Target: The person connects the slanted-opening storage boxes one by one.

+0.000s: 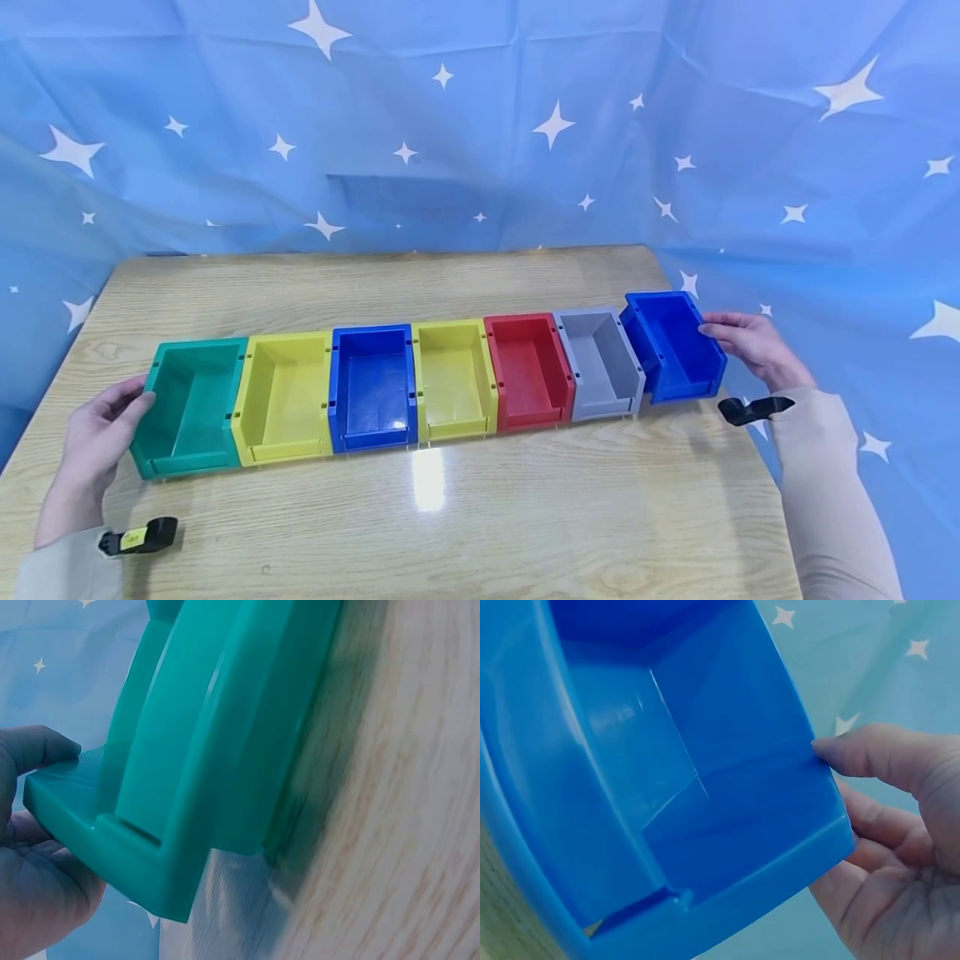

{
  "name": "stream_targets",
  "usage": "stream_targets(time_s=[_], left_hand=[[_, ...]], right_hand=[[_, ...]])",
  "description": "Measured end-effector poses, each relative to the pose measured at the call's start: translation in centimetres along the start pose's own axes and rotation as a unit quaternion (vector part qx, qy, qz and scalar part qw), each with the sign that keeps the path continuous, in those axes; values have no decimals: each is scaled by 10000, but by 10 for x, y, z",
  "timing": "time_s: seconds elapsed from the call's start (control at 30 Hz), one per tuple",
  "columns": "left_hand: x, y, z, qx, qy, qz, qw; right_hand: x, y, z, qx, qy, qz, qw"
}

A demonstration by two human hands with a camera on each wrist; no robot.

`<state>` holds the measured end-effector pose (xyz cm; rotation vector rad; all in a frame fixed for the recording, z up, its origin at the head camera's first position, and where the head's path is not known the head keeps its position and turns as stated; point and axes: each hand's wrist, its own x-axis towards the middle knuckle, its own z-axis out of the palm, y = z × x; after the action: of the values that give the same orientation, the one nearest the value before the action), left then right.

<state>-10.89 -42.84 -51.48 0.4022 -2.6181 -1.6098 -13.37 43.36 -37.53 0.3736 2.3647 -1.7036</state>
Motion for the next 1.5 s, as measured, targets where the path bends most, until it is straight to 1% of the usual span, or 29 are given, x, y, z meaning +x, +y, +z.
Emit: stream_targets(time_s=[0.07,0.1,0.13,0.17,0.2,0.27,0.3,0.33,0.37,0.4,0.43,0.47,0.57,0.63,0.73,0.9,0.97,1.13,1.33,1.47,1.5], left_hand=[[0,0,0,7,7,11,10000],[0,0,0,1,7,3,10000],[0,0,0,1,4,-2,10000],[0,0,0,1,4,-6,10000],[0,0,0,-6,3,-14,10000],[0,1,0,-31,2,-39,10000],[0,1,0,-33,1,-47,10000],[0,0,0,-31,2,-48,10000],[0,0,0,-28,2,-57,10000],[0,0,0,-26,-5,-64,10000],[0,1,1,-19,-10,-66,10000],[-1,1,1,-2,-18,-63,10000],[-1,4,1,49,-42,-43,10000],[-1,5,1,57,-37,-15,10000],[0,5,1,38,1,25,10000],[0,3,1,41,38,35,10000],[-1,3,1,88,20,21,10000],[-3,3,1,158,-31,5,9999],[-2,2,1,184,6,10,9998],[-2,2,2,164,-2,12,9999],[-2,2,2,140,4,17,9999]], right_hand=[[-1,-2,3,-312,225,-201,9991],[-1,-4,6,-587,402,-358,9968],[-2,-6,10,-956,621,-547,9920],[-2,-8,15,-1357,871,-747,9841],[-2,-11,20,-1785,1121,-943,9730],[-2,-19,32,-2403,1418,-1368,9505],[-2,-23,38,-2669,1439,-1617,9391],[-2,-26,44,-2839,1385,-1871,9302],[-1,-29,50,-2950,1271,-2175,9217],[0,-32,56,-3034,1095,-2402,9156],[0,-34,61,-3162,918,-2620,9072],[0,-36,67,-3293,746,-2798,8987],[-1,-38,83,-3666,353,-2986,8804],[-2,-37,92,-3897,159,-2913,8735],[-2,-34,102,-4160,1,-2836,8640],[3,-29,114,-4571,-90,-2660,8487],[4,-27,117,-4695,-121,-2590,8440],[5,-23,122,-4805,-97,-2584,8380],[8,-19,124,-4888,-29,-2596,8329],[10,-13,125,-4912,48,-2625,8305],[11,-11,126,-4931,64,-2659,8283]])
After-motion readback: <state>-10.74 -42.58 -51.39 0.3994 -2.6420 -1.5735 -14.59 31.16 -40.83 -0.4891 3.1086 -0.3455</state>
